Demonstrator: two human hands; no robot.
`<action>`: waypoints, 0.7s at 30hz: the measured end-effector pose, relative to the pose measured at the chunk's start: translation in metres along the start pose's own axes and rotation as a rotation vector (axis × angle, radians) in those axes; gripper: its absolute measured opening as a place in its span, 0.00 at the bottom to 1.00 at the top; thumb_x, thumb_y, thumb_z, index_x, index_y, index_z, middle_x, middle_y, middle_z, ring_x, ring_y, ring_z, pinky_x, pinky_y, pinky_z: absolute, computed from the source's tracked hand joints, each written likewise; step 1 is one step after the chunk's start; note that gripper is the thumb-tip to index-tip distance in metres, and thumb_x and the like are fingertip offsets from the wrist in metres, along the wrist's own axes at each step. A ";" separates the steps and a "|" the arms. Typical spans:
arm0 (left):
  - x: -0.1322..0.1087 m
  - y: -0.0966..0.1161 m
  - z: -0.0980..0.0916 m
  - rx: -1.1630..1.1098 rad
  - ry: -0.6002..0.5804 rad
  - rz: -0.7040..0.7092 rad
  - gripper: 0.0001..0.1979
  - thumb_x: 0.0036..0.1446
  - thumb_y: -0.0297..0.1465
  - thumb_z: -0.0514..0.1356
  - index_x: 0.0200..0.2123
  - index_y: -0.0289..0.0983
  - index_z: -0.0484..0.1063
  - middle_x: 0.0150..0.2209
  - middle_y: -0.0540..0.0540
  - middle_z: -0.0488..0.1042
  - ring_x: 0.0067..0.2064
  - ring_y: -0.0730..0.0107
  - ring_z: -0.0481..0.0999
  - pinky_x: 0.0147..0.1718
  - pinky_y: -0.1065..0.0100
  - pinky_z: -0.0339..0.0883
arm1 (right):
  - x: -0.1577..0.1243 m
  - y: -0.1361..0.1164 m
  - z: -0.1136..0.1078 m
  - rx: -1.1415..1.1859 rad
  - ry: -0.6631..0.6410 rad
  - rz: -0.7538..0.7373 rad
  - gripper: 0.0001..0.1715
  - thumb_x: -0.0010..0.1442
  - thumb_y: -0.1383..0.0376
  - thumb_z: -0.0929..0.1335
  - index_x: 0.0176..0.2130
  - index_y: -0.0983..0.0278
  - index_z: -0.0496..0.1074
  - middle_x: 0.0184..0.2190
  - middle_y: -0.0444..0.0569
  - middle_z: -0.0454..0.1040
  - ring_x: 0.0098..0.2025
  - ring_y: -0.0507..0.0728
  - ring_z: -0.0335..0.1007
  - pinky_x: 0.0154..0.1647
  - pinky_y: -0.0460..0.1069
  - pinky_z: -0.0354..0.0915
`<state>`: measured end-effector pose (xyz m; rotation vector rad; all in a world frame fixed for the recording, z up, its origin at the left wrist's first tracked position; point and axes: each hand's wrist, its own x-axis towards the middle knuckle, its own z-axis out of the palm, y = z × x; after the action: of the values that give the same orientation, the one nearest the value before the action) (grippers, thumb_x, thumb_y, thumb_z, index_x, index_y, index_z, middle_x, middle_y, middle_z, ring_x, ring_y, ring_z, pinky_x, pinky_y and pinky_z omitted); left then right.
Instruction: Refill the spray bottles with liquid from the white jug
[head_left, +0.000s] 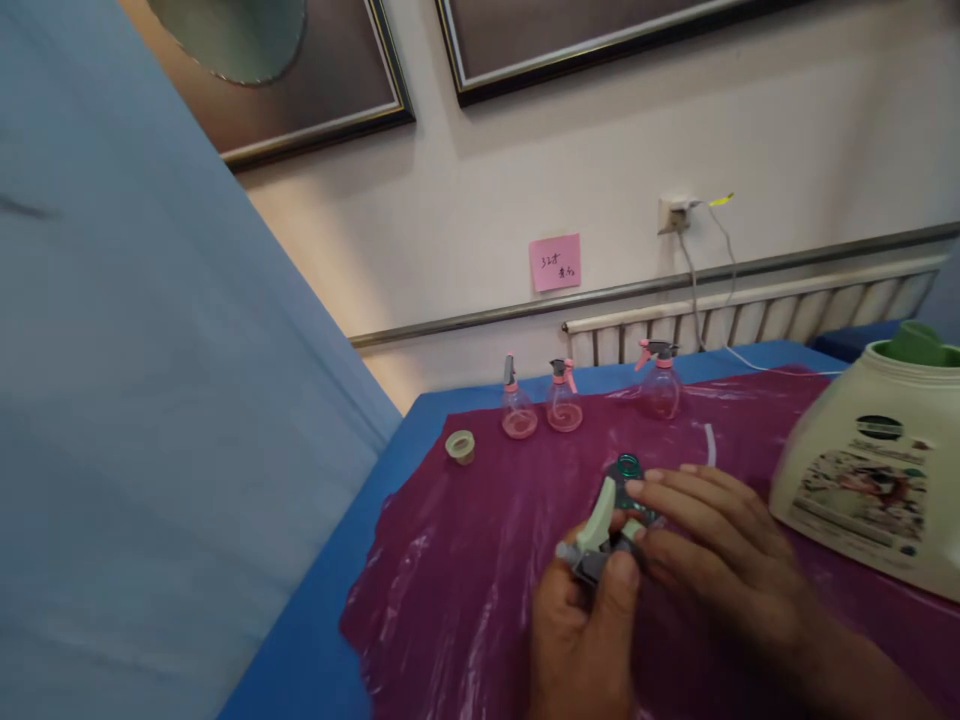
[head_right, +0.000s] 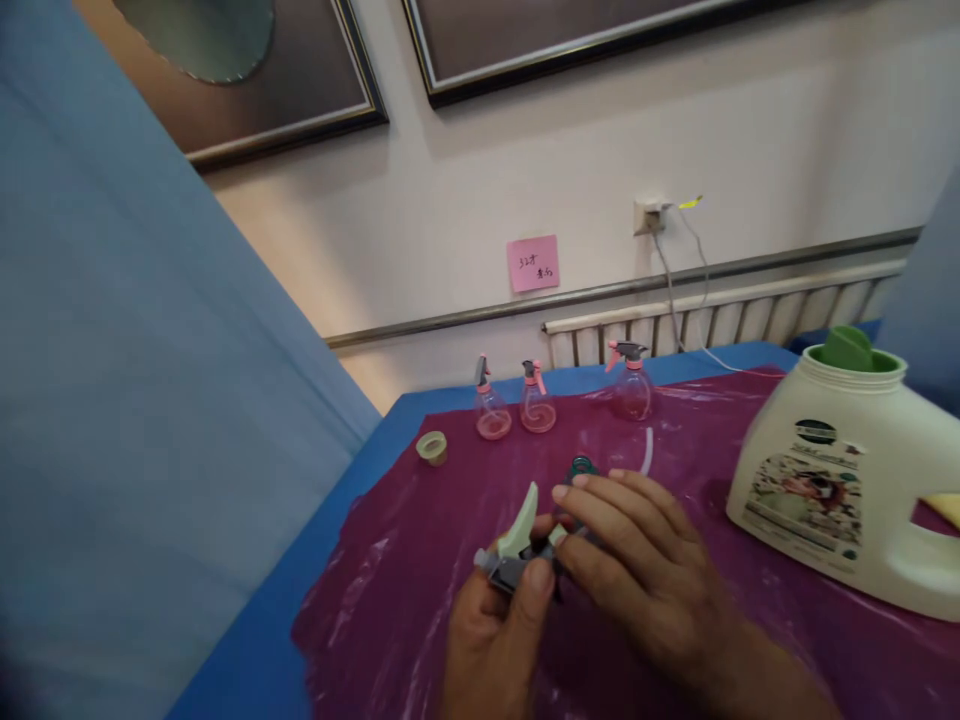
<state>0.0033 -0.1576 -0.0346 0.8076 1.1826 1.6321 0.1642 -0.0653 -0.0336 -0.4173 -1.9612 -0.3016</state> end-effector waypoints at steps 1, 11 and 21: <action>0.000 0.000 -0.011 0.016 0.052 -0.007 0.30 0.61 0.53 0.75 0.57 0.39 0.86 0.57 0.36 0.86 0.60 0.46 0.86 0.61 0.55 0.79 | 0.001 -0.006 0.005 0.015 -0.019 -0.006 0.17 0.72 0.74 0.72 0.55 0.57 0.80 0.66 0.50 0.80 0.72 0.61 0.73 0.79 0.62 0.63; 0.071 0.045 -0.182 1.252 0.085 0.586 0.24 0.71 0.34 0.60 0.67 0.43 0.80 0.69 0.40 0.79 0.71 0.50 0.78 0.73 0.45 0.70 | -0.066 0.008 -0.018 -0.019 -0.138 0.154 0.18 0.74 0.64 0.72 0.61 0.58 0.78 0.63 0.51 0.82 0.62 0.62 0.81 0.64 0.58 0.77; 0.106 0.025 -0.262 1.727 -0.102 0.519 0.30 0.61 0.31 0.58 0.66 0.43 0.79 0.71 0.41 0.77 0.65 0.47 0.83 0.63 0.48 0.81 | -0.133 0.046 -0.113 -0.299 -0.121 0.461 0.26 0.71 0.61 0.74 0.66 0.52 0.74 0.60 0.53 0.83 0.58 0.67 0.83 0.59 0.64 0.80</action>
<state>-0.2734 -0.1486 -0.0955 2.3033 2.3381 0.4677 0.3267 -0.0886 -0.1080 -1.0820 -1.8741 -0.2746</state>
